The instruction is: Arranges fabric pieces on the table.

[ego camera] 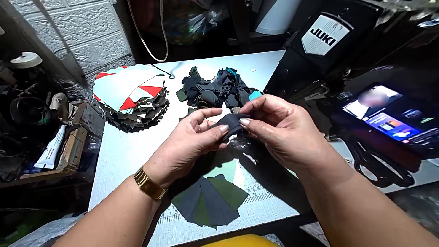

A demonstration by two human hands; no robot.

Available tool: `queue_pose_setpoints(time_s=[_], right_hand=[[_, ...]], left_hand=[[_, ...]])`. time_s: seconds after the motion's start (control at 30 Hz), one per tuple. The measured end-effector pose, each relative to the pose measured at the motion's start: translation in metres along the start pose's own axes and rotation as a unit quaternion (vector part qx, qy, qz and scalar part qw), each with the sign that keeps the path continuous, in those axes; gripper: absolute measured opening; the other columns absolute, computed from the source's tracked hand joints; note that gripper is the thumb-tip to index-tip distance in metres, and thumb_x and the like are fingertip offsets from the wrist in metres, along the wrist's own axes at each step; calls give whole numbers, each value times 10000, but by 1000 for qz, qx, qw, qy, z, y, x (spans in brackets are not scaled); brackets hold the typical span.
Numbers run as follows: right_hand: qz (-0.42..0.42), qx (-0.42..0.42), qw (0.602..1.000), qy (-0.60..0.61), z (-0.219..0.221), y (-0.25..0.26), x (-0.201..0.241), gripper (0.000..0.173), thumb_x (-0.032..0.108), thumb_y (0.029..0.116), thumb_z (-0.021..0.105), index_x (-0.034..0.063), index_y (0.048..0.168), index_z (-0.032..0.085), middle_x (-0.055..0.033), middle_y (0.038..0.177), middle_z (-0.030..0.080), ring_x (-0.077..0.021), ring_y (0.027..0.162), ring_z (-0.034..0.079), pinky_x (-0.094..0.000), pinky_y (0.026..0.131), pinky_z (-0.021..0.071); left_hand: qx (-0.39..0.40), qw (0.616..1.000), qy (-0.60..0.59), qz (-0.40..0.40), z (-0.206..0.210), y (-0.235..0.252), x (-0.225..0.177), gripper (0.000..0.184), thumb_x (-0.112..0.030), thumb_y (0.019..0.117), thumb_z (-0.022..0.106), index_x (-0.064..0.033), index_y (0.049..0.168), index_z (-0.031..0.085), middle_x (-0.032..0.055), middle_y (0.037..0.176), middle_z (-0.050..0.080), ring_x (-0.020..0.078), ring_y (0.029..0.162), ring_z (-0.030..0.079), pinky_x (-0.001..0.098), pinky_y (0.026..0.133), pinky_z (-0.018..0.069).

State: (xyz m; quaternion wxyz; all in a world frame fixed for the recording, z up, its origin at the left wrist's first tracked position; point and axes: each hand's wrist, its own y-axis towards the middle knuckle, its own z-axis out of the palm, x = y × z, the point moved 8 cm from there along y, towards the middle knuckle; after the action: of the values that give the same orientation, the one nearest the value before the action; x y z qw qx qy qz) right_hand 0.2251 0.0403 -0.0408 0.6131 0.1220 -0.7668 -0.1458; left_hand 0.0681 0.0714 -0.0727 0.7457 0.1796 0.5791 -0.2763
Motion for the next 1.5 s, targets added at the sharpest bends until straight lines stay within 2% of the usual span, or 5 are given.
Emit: queue_pose_setpoints(time_s=[0.37,0.5,0.73,1.0,1.5], right_hand=[[8,-67,993,-96,-17,-42,13,213,13,850,739,88,1049,721,-2,899,728,-79,734,693,-191,652,601],[9,-98,994,47,-24,-47,12,206,35,875,731,79,1076,728,-75,911,714,-137,719,685,-254,653,613],[0,-124,978,170,-9,-55,11,199,70,895,757,74,1091,722,-117,989,725,-136,778,710,-255,694,623],[-67,-158,984,-44,-3,-65,11,131,84,930,699,64,1054,734,-43,1004,719,-132,819,712,-245,705,637],[-162,-138,947,-239,-3,-69,18,132,212,1003,625,145,938,719,41,934,663,-33,839,646,-165,700,560]], left_hand=[[32,987,116,104,14,-1,-3,510,60,895,692,-44,1368,536,92,970,690,124,744,656,216,633,558],[93,995,-35,25,21,-2,6,680,-51,909,689,-153,1519,406,106,1183,673,157,975,686,302,852,584],[170,954,-246,-22,52,-11,24,582,-27,935,701,-22,1471,474,117,1261,657,197,1160,644,386,1078,491],[106,957,-266,-42,51,-8,32,434,-29,1071,447,-33,1505,464,154,1367,619,220,1195,641,366,1055,505],[17,962,-259,-81,42,-9,37,231,-44,1043,549,12,1255,621,206,1176,700,257,1040,715,369,938,583]])
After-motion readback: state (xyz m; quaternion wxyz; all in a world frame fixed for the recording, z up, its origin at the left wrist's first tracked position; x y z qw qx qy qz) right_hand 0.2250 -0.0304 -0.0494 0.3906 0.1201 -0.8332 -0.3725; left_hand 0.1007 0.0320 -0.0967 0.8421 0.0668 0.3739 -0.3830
